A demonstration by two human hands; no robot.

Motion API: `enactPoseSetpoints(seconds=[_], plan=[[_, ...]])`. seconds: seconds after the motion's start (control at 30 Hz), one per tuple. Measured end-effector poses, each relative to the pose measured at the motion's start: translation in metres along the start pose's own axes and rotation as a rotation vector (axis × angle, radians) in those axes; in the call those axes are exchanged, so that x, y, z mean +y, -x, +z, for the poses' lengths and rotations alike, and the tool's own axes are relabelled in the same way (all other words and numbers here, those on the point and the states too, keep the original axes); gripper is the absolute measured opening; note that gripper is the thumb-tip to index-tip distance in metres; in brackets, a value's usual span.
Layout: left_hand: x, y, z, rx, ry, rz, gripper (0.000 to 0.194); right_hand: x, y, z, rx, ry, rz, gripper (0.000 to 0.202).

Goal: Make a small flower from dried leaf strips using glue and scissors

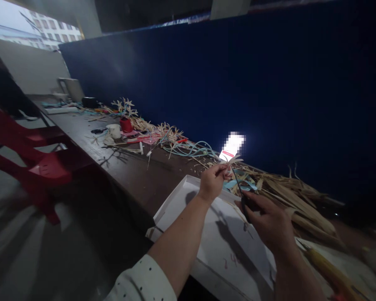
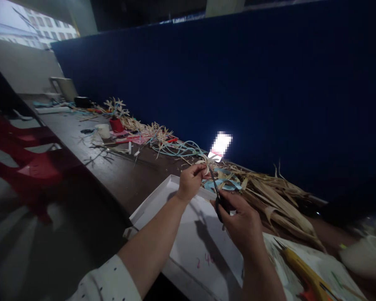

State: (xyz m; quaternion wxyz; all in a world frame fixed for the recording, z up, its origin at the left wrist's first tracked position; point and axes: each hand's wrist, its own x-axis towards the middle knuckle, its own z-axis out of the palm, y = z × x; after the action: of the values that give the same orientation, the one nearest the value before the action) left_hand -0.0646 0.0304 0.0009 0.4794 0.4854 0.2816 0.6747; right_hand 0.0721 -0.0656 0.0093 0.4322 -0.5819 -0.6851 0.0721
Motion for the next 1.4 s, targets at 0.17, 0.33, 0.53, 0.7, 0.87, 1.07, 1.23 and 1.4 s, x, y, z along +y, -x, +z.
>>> enactPoseSetpoints(seconds=[0.17,0.33,0.53,0.7,0.87,1.07,1.23,1.4], plan=[[-0.008,-0.002,-0.003,-0.030,-0.043,0.039,0.013,0.001,0.000,0.000,0.006,-0.001,-0.019,0.037],[-0.007,-0.002,-0.003,-0.051,-0.027,-0.006,0.012,0.003,0.000,0.001,0.024,0.053,-0.040,0.035],[-0.007,-0.001,0.000,-0.043,0.011,-0.072,0.015,0.007,0.001,0.002,0.046,0.085,-0.050,0.035],[-0.008,-0.001,0.001,-0.055,0.038,-0.126,0.015,0.005,0.001,0.000,0.048,0.123,-0.078,0.034],[-0.004,0.000,0.001,-0.106,0.038,-0.158,0.016,0.005,0.002,-0.001,0.055,0.148,-0.087,0.032],[-0.003,0.000,-0.002,-0.197,0.063,-0.135,0.023,0.010,0.001,-0.001,0.067,0.163,-0.059,0.032],[0.000,0.001,-0.001,-0.203,0.075,-0.149,0.028,0.012,0.000,-0.001,0.058,0.133,-0.079,0.033],[-0.001,0.001,-0.002,-0.220,0.037,-0.111,0.029,0.013,0.000,-0.001,0.043,0.122,-0.078,0.032]])
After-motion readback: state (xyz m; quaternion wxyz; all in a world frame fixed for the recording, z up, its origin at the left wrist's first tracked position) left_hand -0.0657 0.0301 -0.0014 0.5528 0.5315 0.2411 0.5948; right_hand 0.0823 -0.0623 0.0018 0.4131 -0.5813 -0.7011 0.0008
